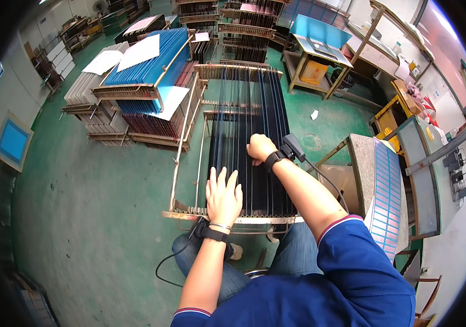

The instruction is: Organizing blue metal sheets into a drying rack in a fabrication workshop.

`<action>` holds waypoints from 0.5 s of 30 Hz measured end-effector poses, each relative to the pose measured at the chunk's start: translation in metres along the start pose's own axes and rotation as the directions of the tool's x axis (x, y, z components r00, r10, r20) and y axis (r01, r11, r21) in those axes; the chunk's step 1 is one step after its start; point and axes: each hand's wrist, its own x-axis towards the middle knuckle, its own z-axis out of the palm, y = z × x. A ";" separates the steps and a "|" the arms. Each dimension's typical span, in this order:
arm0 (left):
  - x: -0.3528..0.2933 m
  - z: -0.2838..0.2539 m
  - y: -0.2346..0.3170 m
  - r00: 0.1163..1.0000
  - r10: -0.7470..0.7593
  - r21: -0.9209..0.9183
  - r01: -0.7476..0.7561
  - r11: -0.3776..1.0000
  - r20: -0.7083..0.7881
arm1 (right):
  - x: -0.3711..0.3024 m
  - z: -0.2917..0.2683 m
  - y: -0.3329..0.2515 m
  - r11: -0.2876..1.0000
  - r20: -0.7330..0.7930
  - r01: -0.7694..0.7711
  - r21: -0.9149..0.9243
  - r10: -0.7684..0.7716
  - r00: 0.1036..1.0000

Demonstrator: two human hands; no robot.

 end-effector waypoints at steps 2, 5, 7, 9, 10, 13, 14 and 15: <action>0.001 0.002 0.002 1.000 0.005 -0.009 -0.005 1.000 -0.011 | 0.008 0.004 0.006 1.000 -0.059 0.007 -0.005 -0.007 0.998; 0.001 0.004 0.004 0.999 0.022 -0.013 -0.023 1.000 -0.023 | 0.010 -0.012 0.007 0.991 -0.241 0.094 -0.094 -0.114 0.964; -0.001 0.006 0.000 1.000 0.009 -0.010 -0.010 1.000 -0.015 | -0.010 -0.045 -0.011 0.990 -0.261 0.129 -0.063 -0.141 0.955; -0.003 0.003 0.000 1.000 -0.006 -0.038 0.006 0.999 -0.007 | -0.034 -0.100 -0.022 0.952 -0.439 0.247 -0.180 -0.303 0.846; -0.004 0.000 -0.002 1.000 -0.021 -0.048 0.020 0.999 -0.013 | -0.056 -0.130 -0.029 0.932 -0.496 0.276 -0.233 -0.358 0.791; -0.004 -0.007 -0.004 0.984 -0.074 -0.343 0.014 0.939 -0.165 | -0.120 -0.218 0.002 0.914 -0.613 0.402 0.052 -0.288 0.735; -0.006 -0.012 -0.001 0.966 -0.116 -0.473 -0.008 0.881 -0.231 | -0.128 -0.234 0.031 0.778 -0.680 0.608 0.157 -0.361 0.638; -0.012 -0.020 0.006 0.956 -0.196 -0.628 0.016 0.778 -0.218 | -0.150 -0.245 0.049 0.800 -0.705 0.556 0.226 -0.260 0.660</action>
